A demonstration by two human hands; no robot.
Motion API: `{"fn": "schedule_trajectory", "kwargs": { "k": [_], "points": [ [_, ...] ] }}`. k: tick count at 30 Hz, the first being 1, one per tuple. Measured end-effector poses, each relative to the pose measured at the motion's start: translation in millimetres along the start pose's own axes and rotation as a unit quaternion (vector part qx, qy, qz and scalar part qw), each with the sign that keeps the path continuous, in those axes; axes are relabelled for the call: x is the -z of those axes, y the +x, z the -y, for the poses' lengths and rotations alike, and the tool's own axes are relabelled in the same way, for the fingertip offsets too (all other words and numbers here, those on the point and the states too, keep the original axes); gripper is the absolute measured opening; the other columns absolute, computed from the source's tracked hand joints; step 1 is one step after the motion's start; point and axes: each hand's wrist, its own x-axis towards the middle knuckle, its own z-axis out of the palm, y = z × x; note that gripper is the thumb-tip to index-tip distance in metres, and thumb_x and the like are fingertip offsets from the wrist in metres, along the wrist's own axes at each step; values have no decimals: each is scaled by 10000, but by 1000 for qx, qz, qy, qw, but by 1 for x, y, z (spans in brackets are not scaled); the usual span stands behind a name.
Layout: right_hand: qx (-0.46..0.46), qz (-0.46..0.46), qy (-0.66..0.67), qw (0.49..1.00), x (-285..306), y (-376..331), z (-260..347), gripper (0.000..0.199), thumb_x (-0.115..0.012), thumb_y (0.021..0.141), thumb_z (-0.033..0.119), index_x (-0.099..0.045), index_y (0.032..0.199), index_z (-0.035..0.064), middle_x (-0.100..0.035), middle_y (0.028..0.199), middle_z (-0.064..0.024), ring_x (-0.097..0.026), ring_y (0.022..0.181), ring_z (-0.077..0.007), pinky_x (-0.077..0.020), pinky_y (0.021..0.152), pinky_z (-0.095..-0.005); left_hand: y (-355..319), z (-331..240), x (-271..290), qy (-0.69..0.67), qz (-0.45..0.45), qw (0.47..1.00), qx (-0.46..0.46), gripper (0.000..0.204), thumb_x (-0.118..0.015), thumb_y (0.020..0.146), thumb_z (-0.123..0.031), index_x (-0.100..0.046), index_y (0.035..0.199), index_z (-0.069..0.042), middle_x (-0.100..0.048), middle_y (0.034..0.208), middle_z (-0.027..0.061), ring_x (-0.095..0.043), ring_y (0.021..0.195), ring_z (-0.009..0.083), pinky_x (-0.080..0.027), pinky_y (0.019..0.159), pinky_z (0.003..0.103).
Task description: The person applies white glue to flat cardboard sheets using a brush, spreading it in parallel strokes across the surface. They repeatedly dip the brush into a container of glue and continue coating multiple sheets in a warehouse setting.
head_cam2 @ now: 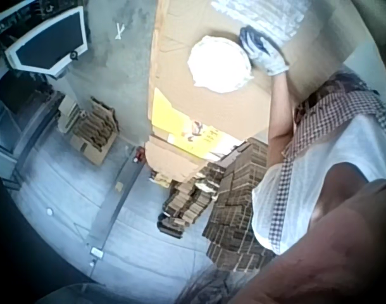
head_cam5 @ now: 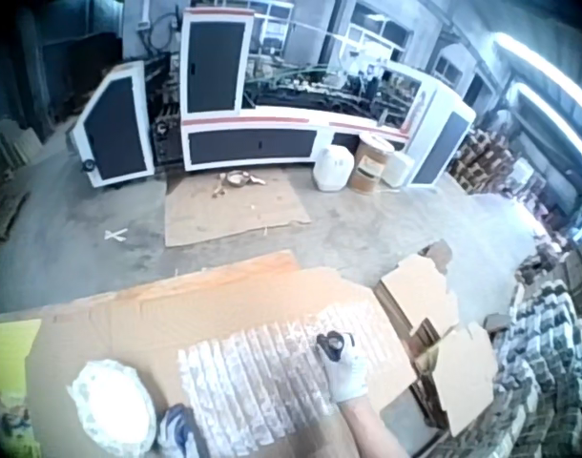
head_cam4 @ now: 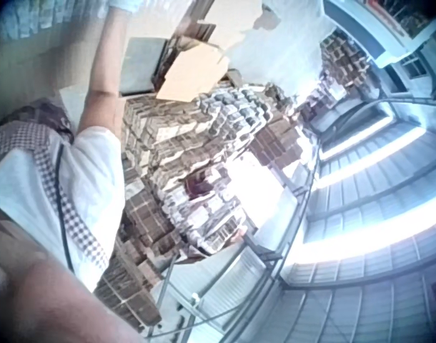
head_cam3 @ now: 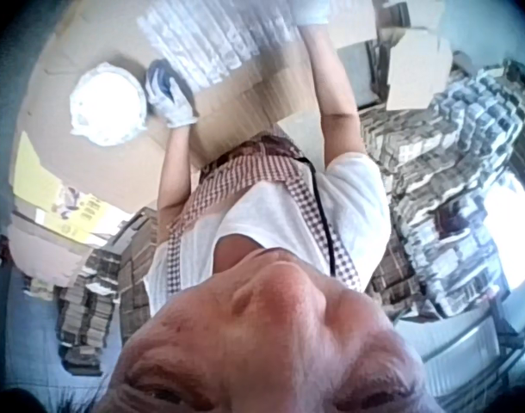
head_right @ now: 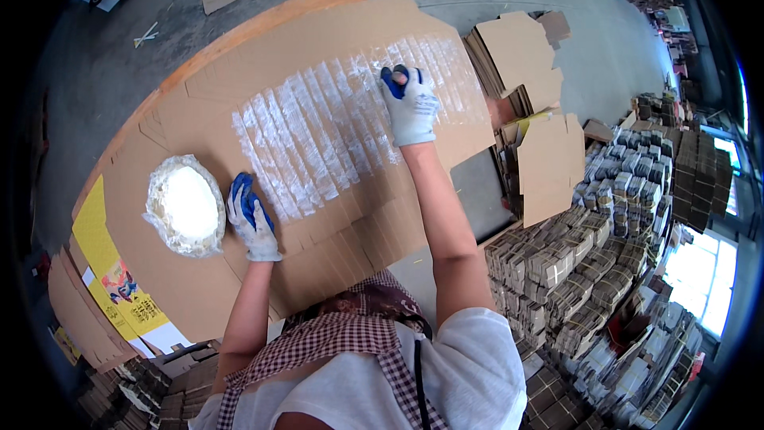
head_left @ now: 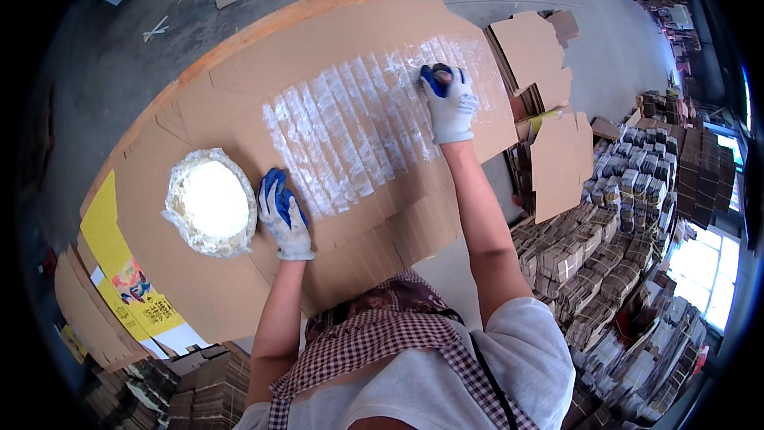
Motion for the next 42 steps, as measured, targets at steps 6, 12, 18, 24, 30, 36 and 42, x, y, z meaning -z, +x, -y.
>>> {"fn": "schedule_trajectory", "kwargs": {
  "k": [6,12,18,24,30,36,42],
  "points": [
    [113,53,26,992,-6,-43,13,319,-751,807,257,-629,1063,111,-619,1056,-120,-651,868,-359,-536,720,-433,-1,3,0,-3,-4,1000,-3,370,-482,989,-206,-575,1263,25,-573,1325,160,-511,1245,305,-348,1094,399],
    [18,10,-3,1000,-6,20,-24,347,-763,801,208,-616,1085,74,-620,1045,-156,-635,901,-395,-522,733,-435,-2,4,0,5,2,1000,2,373,-481,984,-200,-572,1265,29,-575,1325,159,-493,1260,314,-341,1097,404],
    [198,43,8,979,-24,-13,7,352,-746,796,177,-611,1111,101,-622,1060,-151,-637,904,-380,-535,749,-424,-2,3,0,18,2,1000,-1,387,-481,973,-225,-586,1240,35,-564,1332,176,-484,1253,353,-326,1099,440],
    [-21,5,-14,1000,-17,47,-22,303,-759,796,205,-637,1040,73,-626,1001,-173,-627,899,-388,-511,757,-436,-2,0,1,21,3,1000,-4,399,-489,970,-230,-567,1259,35,-567,1328,178,-486,1252,350,-333,1094,439],
    [118,69,74,988,-28,37,6,349,-755,786,215,-597,1057,64,-614,1032,-180,-620,908,-389,-510,777,-444,0,-3,0,11,9,1000,6,401,-482,973,-223,-554,1262,46,-566,1323,185,-503,1238,350,-343,1090,437],
    [5,22,5,1000,-14,77,7,298,-751,784,205,-621,1000,47,-626,989,-181,-611,925,-381,-492,801,-422,-1,3,3,-55,-15,998,32,403,-495,970,-232,-561,1257,43,-557,1332,186,-493,1253,346,-340,1093,435],
    [21,74,-15,997,-28,69,2,272,-716,803,249,-622,976,61,-627,973,-184,-617,896,-378,-494,767,-442,-1,1,2,6,8,1000,21,400,-489,987,-249,-573,1255,36,-553,1328,194,-495,1253,345,-346,1093,443]
  ]
}}
